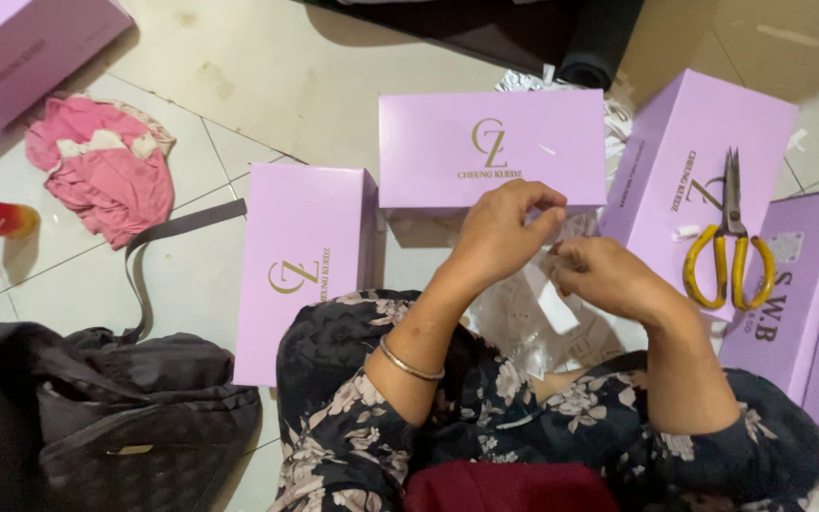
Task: The person sits on the floor and cuts small labels from a roll using scissors. They peel the backing and stick the labels onto purple boxes. The person handles the boxes and labels repeatedly.
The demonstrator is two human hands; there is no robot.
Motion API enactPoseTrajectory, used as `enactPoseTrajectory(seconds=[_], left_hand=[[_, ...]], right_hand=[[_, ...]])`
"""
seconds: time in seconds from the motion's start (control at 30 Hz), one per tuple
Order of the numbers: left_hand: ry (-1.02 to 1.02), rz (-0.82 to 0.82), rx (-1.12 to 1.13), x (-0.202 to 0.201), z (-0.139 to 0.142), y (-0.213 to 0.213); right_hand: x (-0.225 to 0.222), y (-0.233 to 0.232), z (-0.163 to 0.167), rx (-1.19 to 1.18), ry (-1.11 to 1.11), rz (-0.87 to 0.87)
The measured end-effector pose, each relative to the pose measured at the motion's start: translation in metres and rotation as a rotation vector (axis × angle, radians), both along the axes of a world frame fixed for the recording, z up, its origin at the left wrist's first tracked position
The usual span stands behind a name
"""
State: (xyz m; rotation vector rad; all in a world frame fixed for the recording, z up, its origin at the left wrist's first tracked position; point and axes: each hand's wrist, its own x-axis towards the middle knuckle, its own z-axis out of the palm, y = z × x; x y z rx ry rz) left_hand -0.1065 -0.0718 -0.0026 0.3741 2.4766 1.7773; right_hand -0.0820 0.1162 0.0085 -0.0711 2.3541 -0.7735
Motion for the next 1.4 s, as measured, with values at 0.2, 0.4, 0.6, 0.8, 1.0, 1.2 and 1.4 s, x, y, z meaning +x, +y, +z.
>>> enactPoseTrajectory(seconds=[0.2,0.4,0.6,0.8,1.0,1.2,1.4], left_hand=[[-0.074,-0.026,-0.046,0.0,0.001,-0.001],[-0.172,-0.063,0.009,0.002,0.009,-0.001],[-0.198,-0.011,0.109,0.0,0.014,-0.002],[-0.201,0.1,0.274,-0.004,0.017,-0.006],[-0.267,0.123,0.396,-0.005,0.019,-0.006],[-0.269,0.106,0.5,-0.006,0.023,-0.005],[-0.271,0.124,0.416,-0.004,0.032,-0.008]], right_hand=[[-0.003,0.002,0.011,-0.133,-0.056,-0.065],[-0.004,0.004,0.027,-0.408,-0.088,-0.222],[-0.007,0.013,0.036,-0.474,-0.097,-0.379],[-0.008,0.036,0.044,-0.554,0.003,-0.473],[-0.008,0.043,0.048,-0.579,0.119,-0.548],[-0.008,0.043,0.047,-0.685,0.219,-0.572],[-0.008,0.043,0.04,-0.704,0.283,-0.564]])
